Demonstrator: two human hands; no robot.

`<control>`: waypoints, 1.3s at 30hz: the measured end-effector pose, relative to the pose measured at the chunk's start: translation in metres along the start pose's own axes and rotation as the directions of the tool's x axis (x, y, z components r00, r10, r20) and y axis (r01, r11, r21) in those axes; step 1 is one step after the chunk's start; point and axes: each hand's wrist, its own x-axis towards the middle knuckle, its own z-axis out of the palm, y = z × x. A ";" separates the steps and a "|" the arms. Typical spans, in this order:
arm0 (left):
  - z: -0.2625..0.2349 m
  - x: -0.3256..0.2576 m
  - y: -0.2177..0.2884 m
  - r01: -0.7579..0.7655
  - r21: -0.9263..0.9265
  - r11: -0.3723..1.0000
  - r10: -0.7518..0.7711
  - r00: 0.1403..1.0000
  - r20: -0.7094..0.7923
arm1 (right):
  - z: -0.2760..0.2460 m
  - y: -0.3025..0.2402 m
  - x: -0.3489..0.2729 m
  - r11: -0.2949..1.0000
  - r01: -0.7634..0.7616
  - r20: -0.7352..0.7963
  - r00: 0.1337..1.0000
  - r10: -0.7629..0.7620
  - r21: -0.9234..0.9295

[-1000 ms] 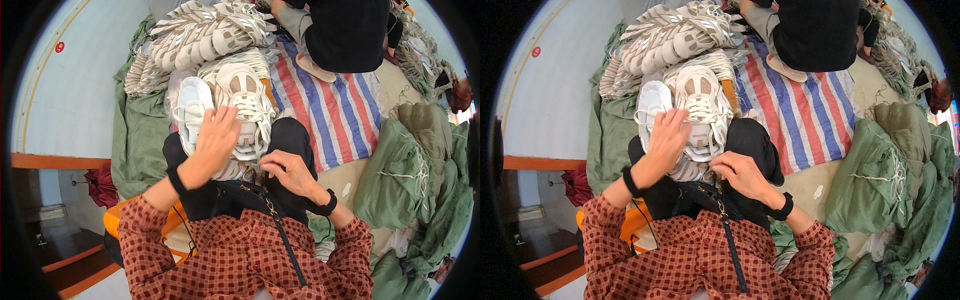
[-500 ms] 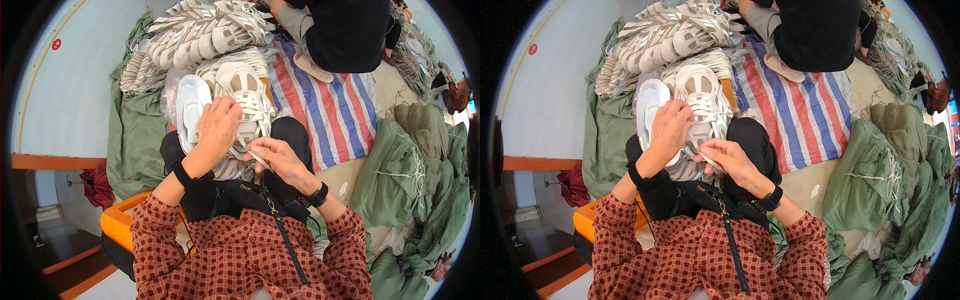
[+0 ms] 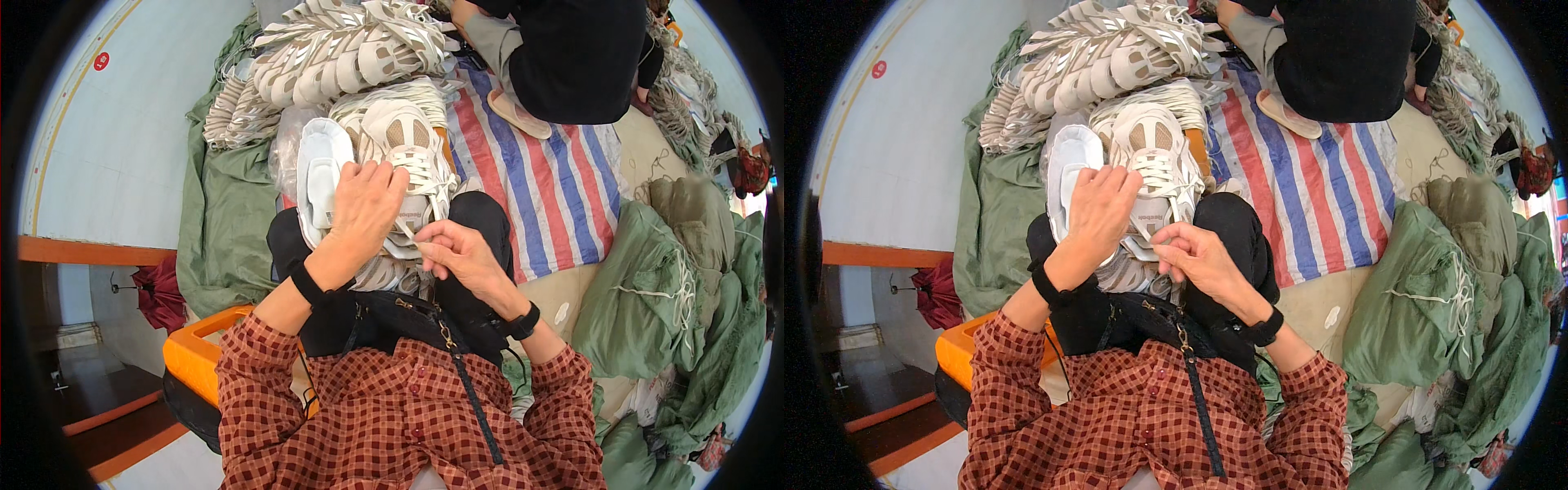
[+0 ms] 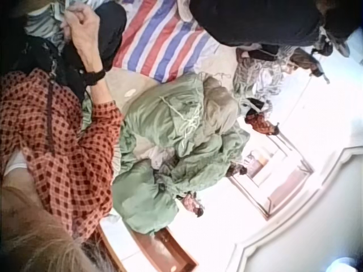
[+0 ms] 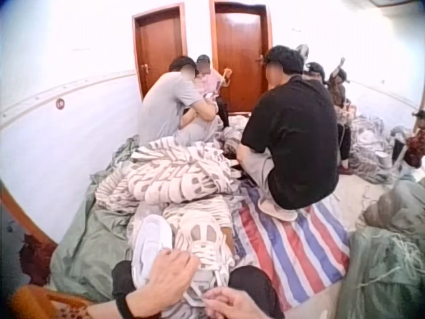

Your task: The recorder is lacing and assembling sneaker components while sitting on the floor with many other workers.

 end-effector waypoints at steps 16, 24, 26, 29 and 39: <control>0.021 -0.037 -0.042 0.474 -0.845 0.247 -0.382 0.849 0.365 | -0.107 0.039 -0.047 0.491 0.277 0.005 0.875 -0.485 -0.826; 0.003 -0.022 -0.046 0.445 -0.893 0.067 -0.362 0.845 0.395 | -0.021 -0.009 0.051 0.106 0.374 0.168 0.629 -0.759 -0.921; -0.005 -0.030 -0.051 0.464 -0.881 0.094 -0.419 0.821 0.387 | -0.011 -0.011 0.056 0.022 0.329 0.234 0.717 -0.656 -0.944; -0.009 -0.038 -0.053 0.390 -0.844 0.368 -0.530 0.834 0.154 | -0.009 -0.018 0.057 -0.184 0.331 0.379 0.824 -0.421 -0.925; -0.004 -0.028 0.034 0.597 -0.731 0.329 -0.263 0.802 0.537 | -0.039 -0.026 0.009 0.110 0.251 0.157 0.835 -0.528 -0.962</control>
